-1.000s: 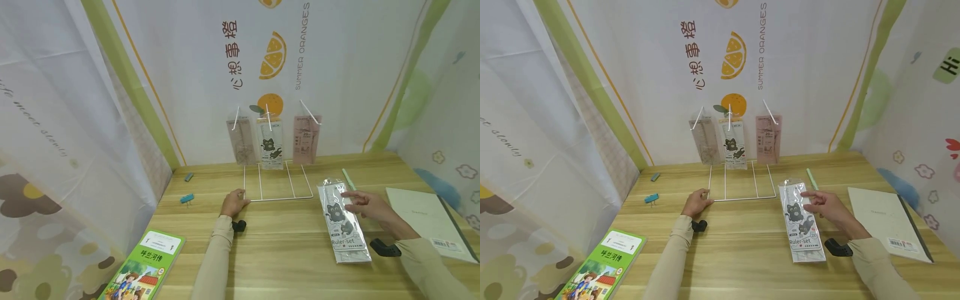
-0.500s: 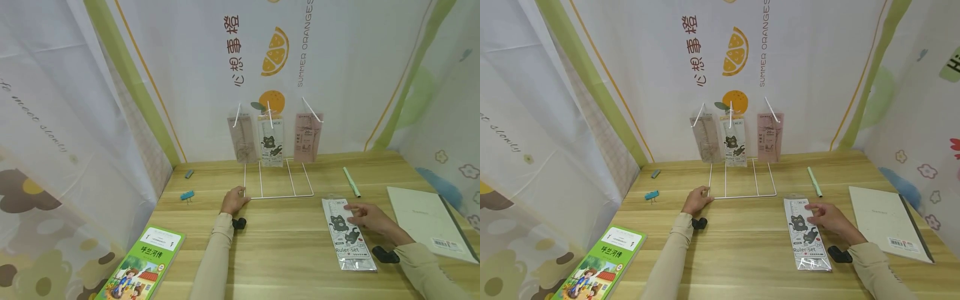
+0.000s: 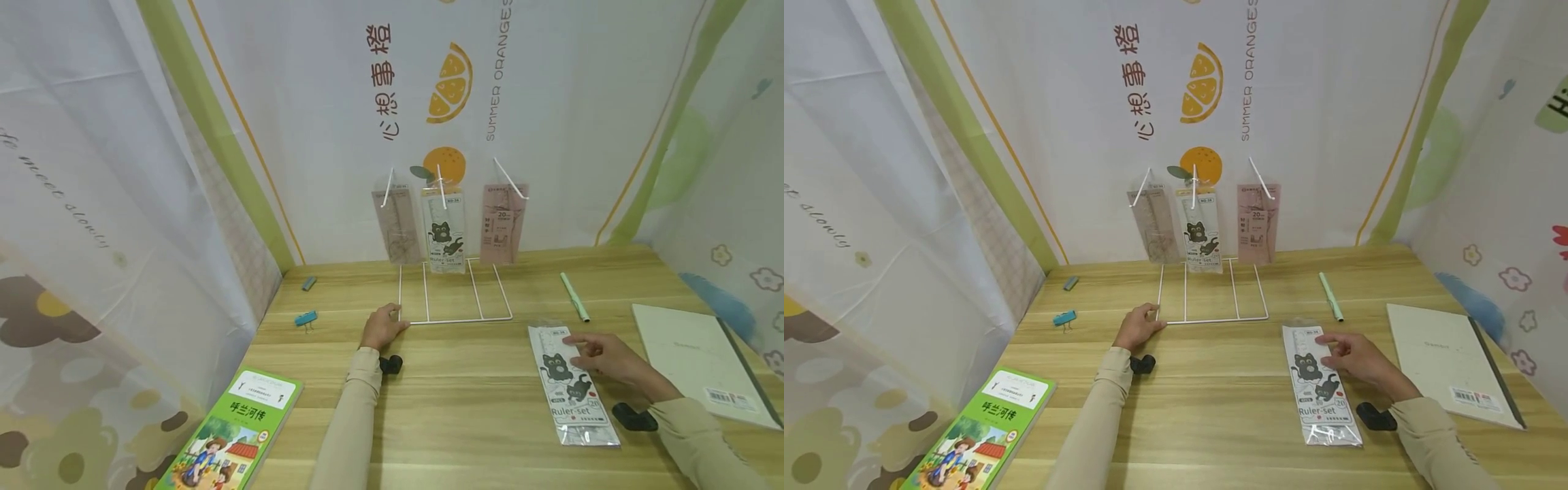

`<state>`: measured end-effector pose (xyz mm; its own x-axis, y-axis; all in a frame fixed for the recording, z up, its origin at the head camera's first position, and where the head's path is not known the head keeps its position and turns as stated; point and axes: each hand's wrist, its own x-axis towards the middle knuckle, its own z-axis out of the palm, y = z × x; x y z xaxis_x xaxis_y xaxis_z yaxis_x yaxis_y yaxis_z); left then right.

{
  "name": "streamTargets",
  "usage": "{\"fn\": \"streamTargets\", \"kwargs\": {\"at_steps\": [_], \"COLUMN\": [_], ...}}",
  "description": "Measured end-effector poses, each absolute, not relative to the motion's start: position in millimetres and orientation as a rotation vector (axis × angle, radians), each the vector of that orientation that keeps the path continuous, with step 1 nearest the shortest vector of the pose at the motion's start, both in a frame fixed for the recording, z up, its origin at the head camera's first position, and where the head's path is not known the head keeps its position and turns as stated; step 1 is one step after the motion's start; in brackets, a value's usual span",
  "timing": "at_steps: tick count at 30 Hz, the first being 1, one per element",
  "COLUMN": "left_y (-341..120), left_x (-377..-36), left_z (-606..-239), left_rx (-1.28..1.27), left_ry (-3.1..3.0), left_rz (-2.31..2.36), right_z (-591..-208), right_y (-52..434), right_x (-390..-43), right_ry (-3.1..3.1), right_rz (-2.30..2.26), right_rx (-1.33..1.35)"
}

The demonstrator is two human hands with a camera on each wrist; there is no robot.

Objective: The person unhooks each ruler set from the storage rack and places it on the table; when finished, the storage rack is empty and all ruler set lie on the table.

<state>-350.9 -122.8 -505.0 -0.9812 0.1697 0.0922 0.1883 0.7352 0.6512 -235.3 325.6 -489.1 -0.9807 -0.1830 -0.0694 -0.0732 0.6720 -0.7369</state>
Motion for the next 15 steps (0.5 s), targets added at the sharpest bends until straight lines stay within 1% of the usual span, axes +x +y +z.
{"fn": "streamTargets", "kwargs": {"at_steps": [3,7,11,15], "left_y": [-121,-119,-120,-121], "left_x": [-349,-347,-345,-345], "left_z": [-503,-500,-499,-500], "left_rx": [-0.272,-0.273,-0.255,-0.254], "left_ry": [-2.915,-2.916,-2.92,-2.922], "left_rz": [-1.138,-1.085,-1.082,-1.109], "right_z": [-484,-473,-456,-434], "right_y": [330,337,333,319], "right_x": [-235,-241,-259,-285], "right_ry": [2.765,2.848,2.948,2.998], "right_rz": [-1.186,-1.207,-1.288,-1.428], "right_rx": [-0.227,-0.186,-0.065,-0.023]}}
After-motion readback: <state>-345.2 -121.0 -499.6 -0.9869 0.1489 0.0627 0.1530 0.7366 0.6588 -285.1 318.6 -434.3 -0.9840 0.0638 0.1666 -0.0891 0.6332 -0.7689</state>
